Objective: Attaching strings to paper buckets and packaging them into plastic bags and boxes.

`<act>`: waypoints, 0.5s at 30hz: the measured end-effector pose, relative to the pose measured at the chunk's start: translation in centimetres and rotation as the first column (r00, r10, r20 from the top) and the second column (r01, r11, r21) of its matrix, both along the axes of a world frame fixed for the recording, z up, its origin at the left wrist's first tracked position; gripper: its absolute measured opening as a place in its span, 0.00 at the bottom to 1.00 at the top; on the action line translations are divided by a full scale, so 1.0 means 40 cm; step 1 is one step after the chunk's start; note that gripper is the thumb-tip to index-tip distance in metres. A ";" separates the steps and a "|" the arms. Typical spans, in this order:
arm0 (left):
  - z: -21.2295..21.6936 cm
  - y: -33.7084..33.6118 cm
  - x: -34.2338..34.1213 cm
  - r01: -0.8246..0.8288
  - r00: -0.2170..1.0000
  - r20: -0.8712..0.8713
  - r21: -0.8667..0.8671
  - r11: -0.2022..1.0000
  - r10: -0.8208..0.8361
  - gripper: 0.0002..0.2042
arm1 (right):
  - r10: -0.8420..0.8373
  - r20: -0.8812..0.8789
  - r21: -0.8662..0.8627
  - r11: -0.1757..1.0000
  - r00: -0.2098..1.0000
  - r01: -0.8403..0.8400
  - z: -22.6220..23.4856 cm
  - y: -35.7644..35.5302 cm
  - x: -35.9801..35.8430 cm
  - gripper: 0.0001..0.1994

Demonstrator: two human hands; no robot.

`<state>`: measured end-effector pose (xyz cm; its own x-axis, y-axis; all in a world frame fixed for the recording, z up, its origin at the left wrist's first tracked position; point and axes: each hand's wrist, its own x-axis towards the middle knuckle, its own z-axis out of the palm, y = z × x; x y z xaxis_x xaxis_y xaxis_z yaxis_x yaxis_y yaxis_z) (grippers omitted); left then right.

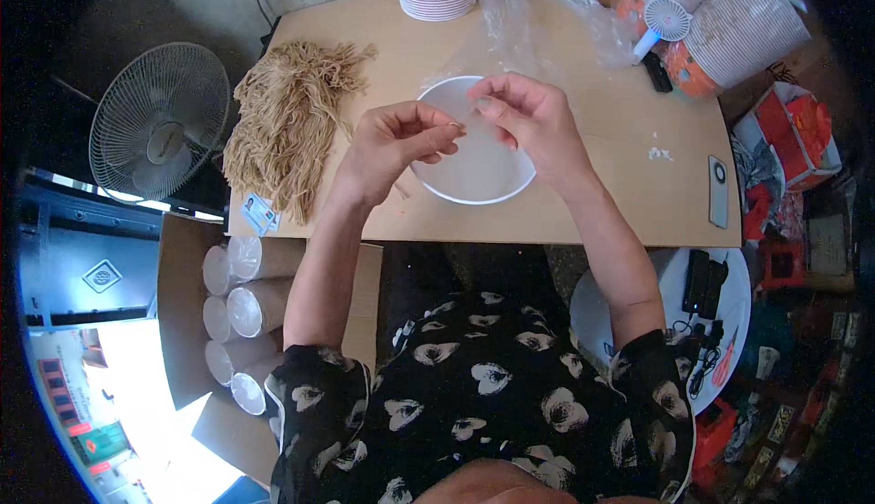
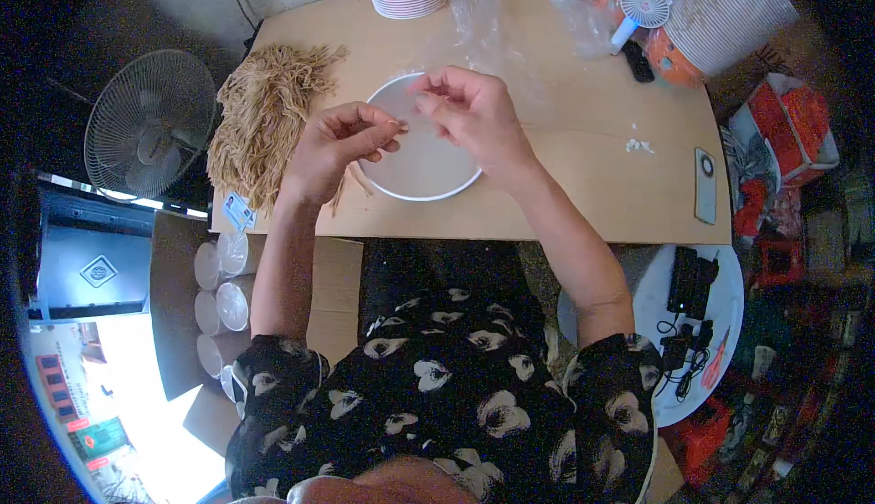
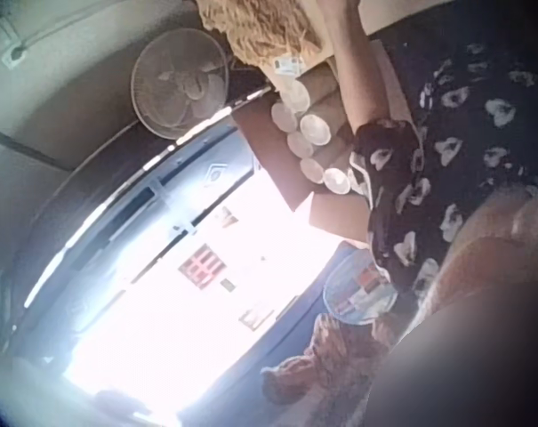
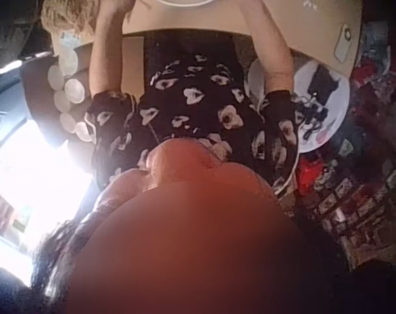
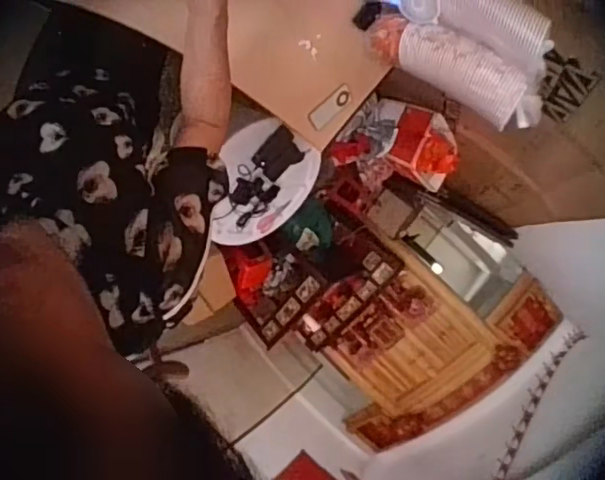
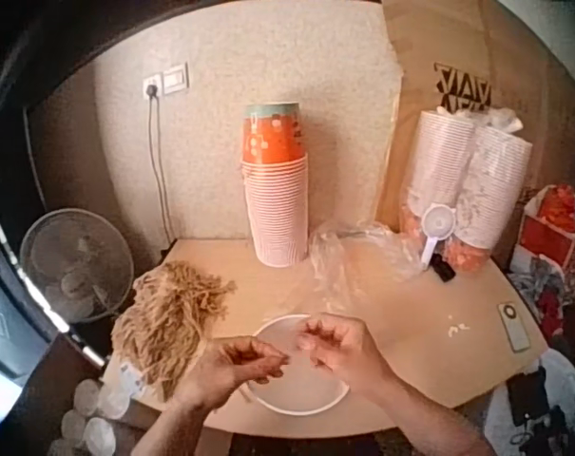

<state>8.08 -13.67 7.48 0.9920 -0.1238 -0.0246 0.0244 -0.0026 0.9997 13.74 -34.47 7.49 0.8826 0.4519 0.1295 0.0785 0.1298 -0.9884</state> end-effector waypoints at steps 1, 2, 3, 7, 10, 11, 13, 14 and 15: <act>-0.001 0.005 0.002 0.026 0.999 -0.040 -0.046 0.999 -0.028 0.07 | 0.006 0.001 -0.001 1.000 1.000 -0.006 -0.004 0.003 -0.004 0.08; -0.004 0.011 0.004 0.046 0.995 -0.079 -0.094 0.995 -0.054 0.07 | -0.152 0.325 -0.096 0.977 0.933 0.192 -0.013 0.008 -0.008 0.09; -0.004 0.014 0.004 0.037 0.996 -0.079 -0.095 0.995 -0.044 0.07 | -0.248 0.624 -0.116 0.909 0.741 0.401 -0.017 0.012 -0.014 0.10; -0.012 0.009 0.002 0.005 0.993 -0.118 -0.153 0.988 -0.023 0.08 | -0.183 0.574 -0.143 0.937 0.798 0.318 0.009 0.006 -0.077 0.10; -0.009 0.003 0.005 0.022 0.993 -0.114 -0.163 0.986 -0.041 0.09 | -0.212 0.480 -0.069 0.958 0.851 0.278 -0.009 0.009 -0.068 0.08; -0.006 0.002 0.006 0.026 0.992 -0.118 -0.167 0.986 -0.046 0.09 | -0.212 0.481 -0.069 0.958 0.851 0.277 -0.014 0.006 -0.063 0.08; -0.002 0.000 0.008 0.029 0.992 -0.116 -0.173 0.985 -0.050 0.09 | -0.268 0.433 -0.018 0.952 0.861 0.306 -0.020 -0.005 -0.056 0.07; -0.002 0.002 0.007 0.028 0.992 -0.118 -0.179 0.984 -0.049 0.09 | -0.264 0.432 -0.019 0.953 0.862 0.302 -0.018 -0.009 -0.062 0.07; 0.000 0.003 0.005 0.024 0.992 -0.118 -0.179 0.984 -0.046 0.09 | -0.262 0.474 -0.064 0.942 0.841 0.329 -0.013 -0.015 -0.076 0.07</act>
<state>8.28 -13.57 7.47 0.9780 -0.1713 -0.1194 0.1488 0.1711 0.9739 10.69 -35.05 6.99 0.8355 0.2219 0.5028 0.5332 -0.1061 -0.8393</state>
